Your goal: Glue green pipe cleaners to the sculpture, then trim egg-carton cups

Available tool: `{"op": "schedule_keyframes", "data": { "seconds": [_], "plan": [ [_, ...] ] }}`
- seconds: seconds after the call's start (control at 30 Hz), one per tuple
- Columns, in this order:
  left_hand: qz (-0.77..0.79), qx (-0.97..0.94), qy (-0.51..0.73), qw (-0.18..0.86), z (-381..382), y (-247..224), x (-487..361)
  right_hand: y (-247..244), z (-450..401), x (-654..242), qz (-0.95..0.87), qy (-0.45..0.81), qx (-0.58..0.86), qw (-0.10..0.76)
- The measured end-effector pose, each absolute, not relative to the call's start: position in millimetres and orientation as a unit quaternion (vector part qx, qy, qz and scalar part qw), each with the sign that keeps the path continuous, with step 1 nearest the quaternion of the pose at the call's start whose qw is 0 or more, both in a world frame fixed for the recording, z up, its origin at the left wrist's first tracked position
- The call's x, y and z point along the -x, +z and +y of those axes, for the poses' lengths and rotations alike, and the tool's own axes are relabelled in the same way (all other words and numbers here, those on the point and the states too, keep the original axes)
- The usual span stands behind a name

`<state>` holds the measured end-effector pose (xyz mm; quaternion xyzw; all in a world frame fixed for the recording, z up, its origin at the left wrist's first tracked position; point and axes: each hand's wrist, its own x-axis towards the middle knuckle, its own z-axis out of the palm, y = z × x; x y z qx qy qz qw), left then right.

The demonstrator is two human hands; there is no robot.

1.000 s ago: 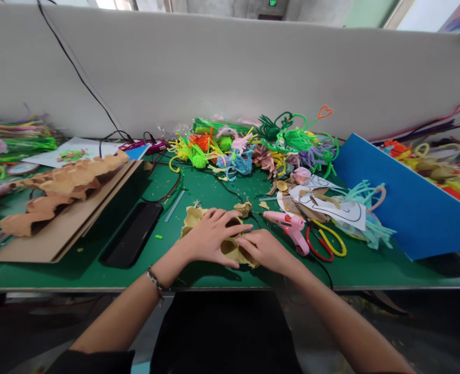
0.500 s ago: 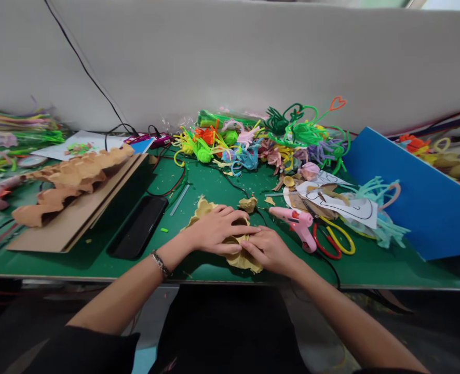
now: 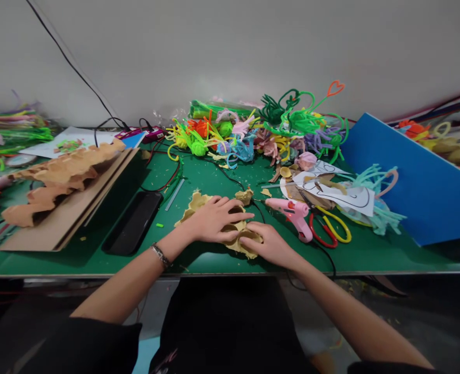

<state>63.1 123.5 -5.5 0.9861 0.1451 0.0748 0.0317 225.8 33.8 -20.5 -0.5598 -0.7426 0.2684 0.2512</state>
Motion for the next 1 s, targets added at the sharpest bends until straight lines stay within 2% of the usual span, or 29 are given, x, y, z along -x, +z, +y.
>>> {"op": "schedule_keyframes", "data": {
  "seconds": [0.27,0.53,0.73,1.0],
  "plan": [
    [0.153,-0.985,0.084,0.019,118.6,-4.0,-60.8,-4.6,41.5,-221.0,-0.726,0.352,0.551,0.214],
    [0.146,-0.985,0.083,0.048,124.2,-4.0,-62.6,-3.3,41.2,-222.7,-0.719,0.365,0.555,0.205],
    [0.137,-0.987,0.074,0.04,125.5,-4.4,-61.2,-13.3,32.5,-220.4,-0.721,0.316,0.571,0.232],
    [0.153,-0.985,0.075,0.028,126.2,-4.8,-61.4,-15.9,22.8,-212.8,-0.758,0.166,0.586,0.233]
  ]
}}
